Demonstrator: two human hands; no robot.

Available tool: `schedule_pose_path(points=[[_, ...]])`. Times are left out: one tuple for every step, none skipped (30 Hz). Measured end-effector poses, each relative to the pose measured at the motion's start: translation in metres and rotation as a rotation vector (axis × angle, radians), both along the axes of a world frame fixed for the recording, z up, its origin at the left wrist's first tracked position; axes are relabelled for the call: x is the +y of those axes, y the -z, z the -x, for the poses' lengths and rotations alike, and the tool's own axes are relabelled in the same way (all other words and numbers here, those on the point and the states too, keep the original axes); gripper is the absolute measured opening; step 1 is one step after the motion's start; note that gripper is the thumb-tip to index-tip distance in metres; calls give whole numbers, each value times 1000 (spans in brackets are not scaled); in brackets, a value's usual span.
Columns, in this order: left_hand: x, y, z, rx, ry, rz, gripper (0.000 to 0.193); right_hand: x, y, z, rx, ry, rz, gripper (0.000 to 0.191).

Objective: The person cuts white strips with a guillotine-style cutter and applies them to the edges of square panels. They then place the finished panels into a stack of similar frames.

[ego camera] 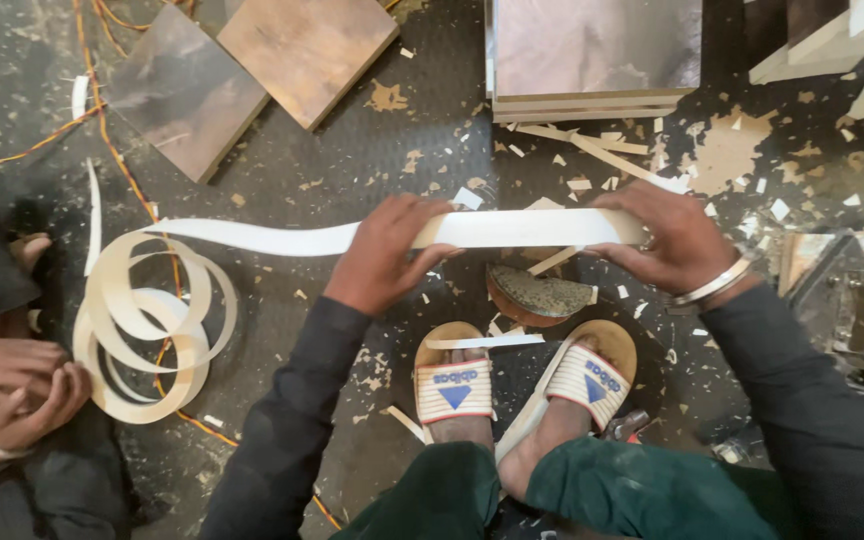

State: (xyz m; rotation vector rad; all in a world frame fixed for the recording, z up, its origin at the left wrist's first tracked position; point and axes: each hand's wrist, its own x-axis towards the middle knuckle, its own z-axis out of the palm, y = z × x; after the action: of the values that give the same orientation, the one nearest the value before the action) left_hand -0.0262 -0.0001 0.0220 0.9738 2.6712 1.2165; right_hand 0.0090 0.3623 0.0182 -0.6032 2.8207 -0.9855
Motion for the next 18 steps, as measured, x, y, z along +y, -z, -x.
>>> schedule_pose_path(points=[[-3,0,0,-18,-8,10,48,-3,1,0,-3,19,25,48],[-5,0,0,-7,-10,6,48,-6,0,-1,-5,40,53,46],[-7,0,-1,3,-11,1,47,-8,-1,-1,-7,60,81,44],[-8,0,-1,11,-14,-5,47,-10,-2,-1,-8,74,97,44],[-9,0,-1,1,-15,-8,47,-11,-3,-2,-11,87,116,44],[-10,1,-1,-9,-16,-10,47,-13,-4,-2,-14,100,136,44],[-10,1,-1,-18,-19,-12,47,-13,-5,-2,-23,104,145,45],[-11,1,-1,-15,-13,-17,47,-14,-6,-2,-29,108,153,45],[-11,2,-1,-15,-8,-23,47,-14,-6,-2,-37,111,160,46],[-11,2,-1,-13,-4,-31,47,-14,-7,-2,-73,122,161,45],[-11,2,-2,-23,-8,-30,46,-14,-6,-2,-105,135,165,44],[-12,2,-2,-32,-12,-28,46,-14,-6,-1,-137,147,169,43],[-12,3,-3,-42,-17,-27,45,-14,-5,-1,-133,144,176,43],[-12,3,-3,-42,-19,-32,45,-14,-4,-1,-128,145,184,42],[-12,3,-4,-44,-22,-39,44,-13,-4,0,-124,143,189,42],[-12,2,-5,-47,-28,-46,44,-13,-3,1,-136,142,181,43],[-12,2,-6,-47,-29,-52,44,-12,-2,1,-150,140,174,44],[-12,2,-6,-45,-28,-60,44,-11,-2,2,-163,139,165,44]])
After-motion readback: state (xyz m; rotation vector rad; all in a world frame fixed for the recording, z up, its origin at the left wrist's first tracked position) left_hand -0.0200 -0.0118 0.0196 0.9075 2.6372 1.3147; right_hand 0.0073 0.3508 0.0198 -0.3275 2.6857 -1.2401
